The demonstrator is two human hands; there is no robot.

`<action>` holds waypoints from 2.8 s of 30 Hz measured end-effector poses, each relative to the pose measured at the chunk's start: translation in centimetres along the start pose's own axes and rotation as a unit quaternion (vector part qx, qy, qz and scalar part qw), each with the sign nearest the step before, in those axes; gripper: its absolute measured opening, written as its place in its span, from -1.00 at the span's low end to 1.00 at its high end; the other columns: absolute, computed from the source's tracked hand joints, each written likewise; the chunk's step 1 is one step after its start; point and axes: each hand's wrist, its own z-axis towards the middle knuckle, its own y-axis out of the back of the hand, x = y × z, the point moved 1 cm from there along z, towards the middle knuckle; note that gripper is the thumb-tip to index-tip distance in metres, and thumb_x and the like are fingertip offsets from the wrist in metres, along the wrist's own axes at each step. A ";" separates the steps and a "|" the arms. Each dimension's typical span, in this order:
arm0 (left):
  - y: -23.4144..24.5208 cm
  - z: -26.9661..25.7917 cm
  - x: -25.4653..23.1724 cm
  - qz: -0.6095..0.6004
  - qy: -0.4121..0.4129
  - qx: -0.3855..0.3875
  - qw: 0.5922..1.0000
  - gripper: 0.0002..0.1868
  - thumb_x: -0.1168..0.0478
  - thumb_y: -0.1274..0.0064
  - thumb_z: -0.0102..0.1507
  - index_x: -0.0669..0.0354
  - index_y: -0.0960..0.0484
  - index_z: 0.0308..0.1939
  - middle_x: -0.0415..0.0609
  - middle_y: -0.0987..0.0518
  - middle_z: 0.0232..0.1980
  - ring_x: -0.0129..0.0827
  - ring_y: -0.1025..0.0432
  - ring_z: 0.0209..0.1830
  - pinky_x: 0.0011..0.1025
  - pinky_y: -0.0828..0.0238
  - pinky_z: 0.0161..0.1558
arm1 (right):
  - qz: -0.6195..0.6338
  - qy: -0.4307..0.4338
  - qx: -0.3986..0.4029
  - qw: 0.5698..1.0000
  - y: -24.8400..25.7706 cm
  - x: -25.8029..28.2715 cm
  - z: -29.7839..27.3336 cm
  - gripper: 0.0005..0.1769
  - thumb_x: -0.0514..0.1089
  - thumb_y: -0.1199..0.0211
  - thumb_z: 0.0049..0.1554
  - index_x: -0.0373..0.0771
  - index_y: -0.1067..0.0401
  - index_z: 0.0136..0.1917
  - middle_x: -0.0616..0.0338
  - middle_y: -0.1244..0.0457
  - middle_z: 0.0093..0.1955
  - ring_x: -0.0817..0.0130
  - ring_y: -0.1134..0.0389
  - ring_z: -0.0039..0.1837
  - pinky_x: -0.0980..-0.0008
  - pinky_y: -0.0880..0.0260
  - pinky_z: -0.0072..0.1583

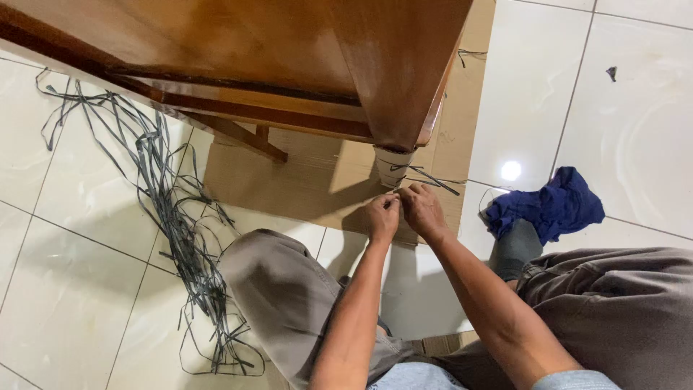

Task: Wrapping a wooden chair leg with cardboard and securing it with plastic ties

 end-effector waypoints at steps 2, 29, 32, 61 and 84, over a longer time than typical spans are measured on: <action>0.4 0.1 -0.3 0.012 -0.021 -0.021 0.999 -0.86 0.31 -0.15 0.10 0.15 -0.81 -0.34 0.11 -0.72 -0.27 -0.05 -0.62 -0.17 -0.24 -0.54 -0.07 | 0.030 -0.020 -0.010 0.999 -0.5 -0.2 0.0 -0.97 -0.11 -0.29 0.12 0.06 -0.49 -0.15 0.22 -0.31 -0.18 0.17 -0.40 -0.03 0.26 -0.47 0.02; -4.5 4.0 8.9 -0.109 0.341 -0.002 0.934 -0.77 0.10 -0.22 0.15 0.20 -0.73 -0.28 -0.02 -0.66 -0.39 -0.31 -0.52 -0.34 -0.32 -0.44 -0.22 | 0.243 -0.361 0.056 0.898 -2.9 -1.4 0.3 -0.85 0.01 -0.36 0.05 0.07 -0.63 -0.08 0.10 -0.45 -0.14 -0.07 -0.46 0.09 -0.05 -0.43 0.15; -3.4 3.5 6.4 -0.155 0.356 0.010 0.921 -0.75 0.15 -0.26 0.14 0.25 -0.67 -0.21 -0.03 -0.67 -0.36 -0.33 -0.54 -0.32 -0.33 -0.47 -0.23 | 0.255 -0.369 0.058 0.892 -2.6 -1.0 0.2 -0.86 0.00 -0.36 0.06 0.07 -0.63 -0.08 0.10 -0.45 -0.13 -0.07 -0.46 0.11 -0.04 -0.41 0.14; -5.3 4.2 9.1 -0.131 0.324 0.004 0.937 -0.78 0.10 -0.26 0.20 0.19 -0.67 -0.32 -0.08 -0.54 -0.40 -0.38 -0.44 -0.43 -0.47 -0.30 -0.36 | 0.221 -0.368 0.060 0.901 -1.0 1.1 0.4 -0.84 0.06 -0.28 0.14 0.16 -0.55 0.02 0.18 -0.46 -0.11 -0.04 -0.46 0.11 -0.06 -0.41 0.20; -2.2 2.4 5.2 -0.177 0.304 0.014 0.936 -0.77 0.26 -0.24 0.20 0.16 -0.76 -0.07 0.04 -0.69 -0.14 -0.32 -0.54 -0.08 -0.24 -0.41 0.08 | 0.195 -0.224 0.012 0.955 0.1 2.1 -0.5 -0.83 -0.12 -0.26 0.15 -0.01 -0.56 0.03 -0.08 -0.34 -0.09 -0.21 -0.42 0.05 -0.13 -0.45 0.07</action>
